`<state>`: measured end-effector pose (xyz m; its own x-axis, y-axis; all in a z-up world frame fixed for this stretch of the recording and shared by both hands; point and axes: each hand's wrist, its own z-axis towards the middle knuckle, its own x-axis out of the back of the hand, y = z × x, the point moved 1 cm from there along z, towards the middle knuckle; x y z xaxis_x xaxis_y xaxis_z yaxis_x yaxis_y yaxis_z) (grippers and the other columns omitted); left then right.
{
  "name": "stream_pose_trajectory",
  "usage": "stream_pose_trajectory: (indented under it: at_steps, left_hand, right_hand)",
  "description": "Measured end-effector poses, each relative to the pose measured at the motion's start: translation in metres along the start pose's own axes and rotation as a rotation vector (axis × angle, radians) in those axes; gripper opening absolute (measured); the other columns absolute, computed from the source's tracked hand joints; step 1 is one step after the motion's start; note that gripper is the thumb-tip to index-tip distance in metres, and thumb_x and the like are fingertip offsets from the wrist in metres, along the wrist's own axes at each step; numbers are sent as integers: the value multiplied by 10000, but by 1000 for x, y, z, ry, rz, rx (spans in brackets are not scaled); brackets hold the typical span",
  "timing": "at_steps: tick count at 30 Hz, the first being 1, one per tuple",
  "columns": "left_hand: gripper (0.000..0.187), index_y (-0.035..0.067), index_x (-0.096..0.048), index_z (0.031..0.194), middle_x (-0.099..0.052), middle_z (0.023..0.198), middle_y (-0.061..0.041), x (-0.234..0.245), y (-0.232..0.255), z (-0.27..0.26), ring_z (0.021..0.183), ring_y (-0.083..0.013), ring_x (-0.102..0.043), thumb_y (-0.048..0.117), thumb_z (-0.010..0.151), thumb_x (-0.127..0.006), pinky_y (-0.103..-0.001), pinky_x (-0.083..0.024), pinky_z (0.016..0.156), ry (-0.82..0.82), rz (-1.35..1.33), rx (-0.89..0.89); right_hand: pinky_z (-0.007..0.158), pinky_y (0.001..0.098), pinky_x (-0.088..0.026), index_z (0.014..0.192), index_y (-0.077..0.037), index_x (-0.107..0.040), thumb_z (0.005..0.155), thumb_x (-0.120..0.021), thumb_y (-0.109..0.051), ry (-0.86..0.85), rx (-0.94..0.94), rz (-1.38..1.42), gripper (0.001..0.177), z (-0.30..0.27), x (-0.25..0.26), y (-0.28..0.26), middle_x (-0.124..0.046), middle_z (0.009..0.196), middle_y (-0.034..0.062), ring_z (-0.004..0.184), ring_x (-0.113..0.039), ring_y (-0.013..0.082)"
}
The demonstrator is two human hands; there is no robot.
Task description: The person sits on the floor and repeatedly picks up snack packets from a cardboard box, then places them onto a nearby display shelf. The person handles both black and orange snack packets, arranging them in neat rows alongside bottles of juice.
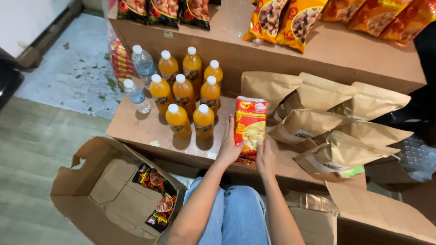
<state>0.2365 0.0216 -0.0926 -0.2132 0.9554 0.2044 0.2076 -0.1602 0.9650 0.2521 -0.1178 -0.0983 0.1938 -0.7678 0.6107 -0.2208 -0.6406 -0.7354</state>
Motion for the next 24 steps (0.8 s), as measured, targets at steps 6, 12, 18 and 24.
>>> stream_pose_trajectory:
  at_steps: [6,12,18,24]
  left_hand:
    - [822,207,-211,1651,-106,1683,-255,-15,-32,6,1491,-529,-226,117,958,-645,-571,-277,1211,-103,266,-4]
    - [833,219,-187,1655,-96,1698,-217,-10,-20,-1,1514,-488,-207,110,962,-636,-549,-261,1222,-133,249,-8]
    - [825,285,-186,1659,-60,1714,-182,-10,-17,0,1526,-479,-192,145,971,-619,-593,-262,1203,-146,262,-41]
    - [822,312,-226,1640,-94,1686,-243,10,-9,-21,1471,-568,-246,204,951,-660,-662,-302,1163,-12,259,-89]
  right_hand:
    - [1141,597,-386,1434,-213,-501,1085,-347,-432,-58,-49,-54,440,14,-18,6,-641,1317,307,1291,-549,493]
    - [1153,598,-376,1452,-220,-474,1091,-349,-421,-60,-51,-82,432,9,-14,-4,-634,1321,318,1292,-545,504]
    - [1121,587,-403,1452,-187,-506,1085,-357,-454,-15,-21,-103,476,6,-13,1,-649,1296,317,1284,-561,494]
    - [1019,531,-428,1284,-130,-587,873,-677,-87,405,240,-227,422,1,1,11,-582,1055,163,1090,-556,429]
